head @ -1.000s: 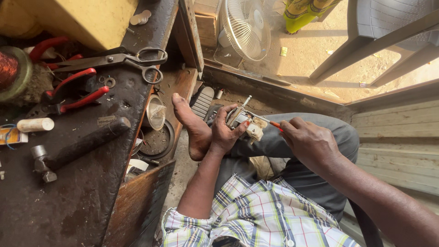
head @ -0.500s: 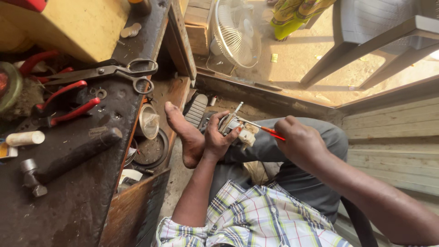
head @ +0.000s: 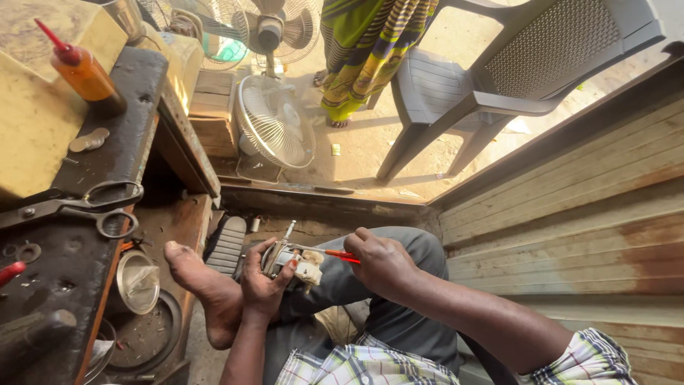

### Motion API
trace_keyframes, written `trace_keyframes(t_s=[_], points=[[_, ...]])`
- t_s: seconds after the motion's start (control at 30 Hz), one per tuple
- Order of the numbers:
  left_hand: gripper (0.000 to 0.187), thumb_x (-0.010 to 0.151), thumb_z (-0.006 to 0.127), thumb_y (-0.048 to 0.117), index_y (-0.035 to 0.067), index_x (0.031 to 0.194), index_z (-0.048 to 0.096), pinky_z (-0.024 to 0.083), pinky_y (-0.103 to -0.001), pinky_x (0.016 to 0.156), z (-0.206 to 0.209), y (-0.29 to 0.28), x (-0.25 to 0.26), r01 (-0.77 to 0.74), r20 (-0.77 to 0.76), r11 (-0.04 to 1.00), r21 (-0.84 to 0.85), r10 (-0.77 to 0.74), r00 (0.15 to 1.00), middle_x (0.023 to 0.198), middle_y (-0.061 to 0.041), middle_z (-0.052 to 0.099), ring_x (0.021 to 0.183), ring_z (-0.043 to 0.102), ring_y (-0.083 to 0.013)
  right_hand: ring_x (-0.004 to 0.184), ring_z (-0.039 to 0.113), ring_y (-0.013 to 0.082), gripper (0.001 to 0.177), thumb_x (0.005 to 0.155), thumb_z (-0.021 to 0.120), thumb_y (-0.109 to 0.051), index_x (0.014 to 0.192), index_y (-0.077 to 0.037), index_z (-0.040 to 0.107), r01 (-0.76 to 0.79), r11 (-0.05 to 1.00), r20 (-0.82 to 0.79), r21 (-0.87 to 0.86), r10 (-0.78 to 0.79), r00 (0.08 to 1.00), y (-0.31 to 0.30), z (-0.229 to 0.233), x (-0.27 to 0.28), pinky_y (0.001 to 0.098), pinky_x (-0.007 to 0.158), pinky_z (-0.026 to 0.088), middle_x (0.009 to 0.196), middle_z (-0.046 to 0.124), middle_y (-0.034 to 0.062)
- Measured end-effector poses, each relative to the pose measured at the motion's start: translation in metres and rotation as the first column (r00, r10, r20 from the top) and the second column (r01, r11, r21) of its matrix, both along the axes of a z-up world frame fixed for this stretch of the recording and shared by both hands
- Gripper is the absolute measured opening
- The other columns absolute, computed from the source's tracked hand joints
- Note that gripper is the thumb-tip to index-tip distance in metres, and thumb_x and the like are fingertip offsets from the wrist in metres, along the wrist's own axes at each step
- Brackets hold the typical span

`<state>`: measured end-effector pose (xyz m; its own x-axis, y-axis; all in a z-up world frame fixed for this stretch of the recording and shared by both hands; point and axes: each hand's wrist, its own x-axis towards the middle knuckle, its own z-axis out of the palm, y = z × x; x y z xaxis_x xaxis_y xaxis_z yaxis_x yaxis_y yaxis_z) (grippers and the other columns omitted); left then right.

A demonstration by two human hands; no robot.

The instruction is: The person uses a screwdriver to adjust and tighten screws on a small electrical component, likely a switch or motor part. They repeatedly rotate the component to access different sides and continue working on it while seated at a cluttered workbench.

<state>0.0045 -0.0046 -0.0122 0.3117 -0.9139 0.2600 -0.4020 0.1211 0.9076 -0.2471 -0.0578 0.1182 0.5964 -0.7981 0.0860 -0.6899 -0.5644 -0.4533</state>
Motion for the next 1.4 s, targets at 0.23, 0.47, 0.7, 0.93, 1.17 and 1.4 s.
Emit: trace_keyframes(t_s=[0.23,0.47,0.7,0.93,1.17,1.4], points=[[0.061,0.078,0.084,0.034,0.005,0.127,0.062,0.053,-0.037,0.095,0.004,0.000,0.001,0.025,-0.044,0.999,0.030,-0.023,0.999,0.116,-0.013,0.069,0.107,0.067,-0.0249,0.078,0.068,0.0352,0.023,0.095,0.073,-0.030,0.090,-0.010,0.063,0.004,0.996,-0.094,-0.088,-0.012,0.995,0.001,-0.012,0.002,0.0498,0.068,0.053,0.079,0.064,0.0098],[0.061,0.077,0.084,0.032,0.004,0.126,0.063,0.054,-0.038,0.094,0.007,0.000,-0.001,0.006,-0.015,1.000,0.022,-0.006,1.000,0.116,-0.014,0.069,0.108,0.068,-0.0259,0.073,0.068,0.0353,0.016,0.083,0.068,-0.015,0.094,-0.005,0.062,-0.029,0.997,0.024,-0.073,0.031,0.999,0.004,-0.005,0.001,0.0470,0.059,0.054,0.088,0.063,0.0138],[0.061,0.077,0.084,0.033,0.004,0.126,0.062,0.054,-0.037,0.093,0.007,0.000,0.000,0.026,-0.069,0.999,0.041,-0.023,0.997,0.115,-0.013,0.070,0.106,0.068,-0.0252,0.071,0.068,0.0302,0.023,0.096,0.072,-0.029,0.088,-0.009,0.063,-0.026,0.992,-0.085,-0.127,0.015,0.996,0.002,-0.013,0.003,0.0454,0.060,0.054,0.079,0.063,0.0076],[0.059,0.077,0.084,0.034,0.004,0.125,0.064,0.053,-0.038,0.095,0.005,-0.001,0.002,0.012,-0.003,1.000,0.023,-0.012,1.000,0.113,-0.013,0.070,0.105,0.068,-0.0258,0.074,0.068,0.0303,0.020,0.086,0.070,-0.019,0.100,-0.007,0.064,-0.079,0.992,-0.051,-0.094,0.075,0.996,0.000,-0.011,-0.001,0.0429,0.060,0.056,0.093,0.063,0.0122],[0.059,0.078,0.083,0.035,0.004,0.124,0.064,0.053,-0.038,0.094,0.005,0.000,0.003,0.016,-0.004,1.000,0.002,-0.016,1.000,0.112,-0.012,0.071,0.104,0.068,-0.0253,0.077,0.069,0.0296,0.026,0.102,0.069,-0.034,0.094,-0.010,0.063,-0.059,0.997,-0.178,-0.043,0.050,0.983,-0.001,-0.019,-0.003,0.0450,0.067,0.054,0.085,0.065,0.0088],[0.058,0.079,0.083,0.034,0.004,0.125,0.063,0.054,-0.037,0.092,0.010,0.000,0.001,0.024,-0.031,1.000,0.010,-0.024,0.999,0.113,-0.012,0.069,0.104,0.068,-0.0243,0.072,0.068,0.0366,0.025,0.081,0.074,-0.019,0.097,-0.004,0.062,-0.033,0.999,0.024,-0.007,0.033,0.999,0.003,-0.007,0.001,0.0477,0.059,0.053,0.090,0.062,0.0133]])
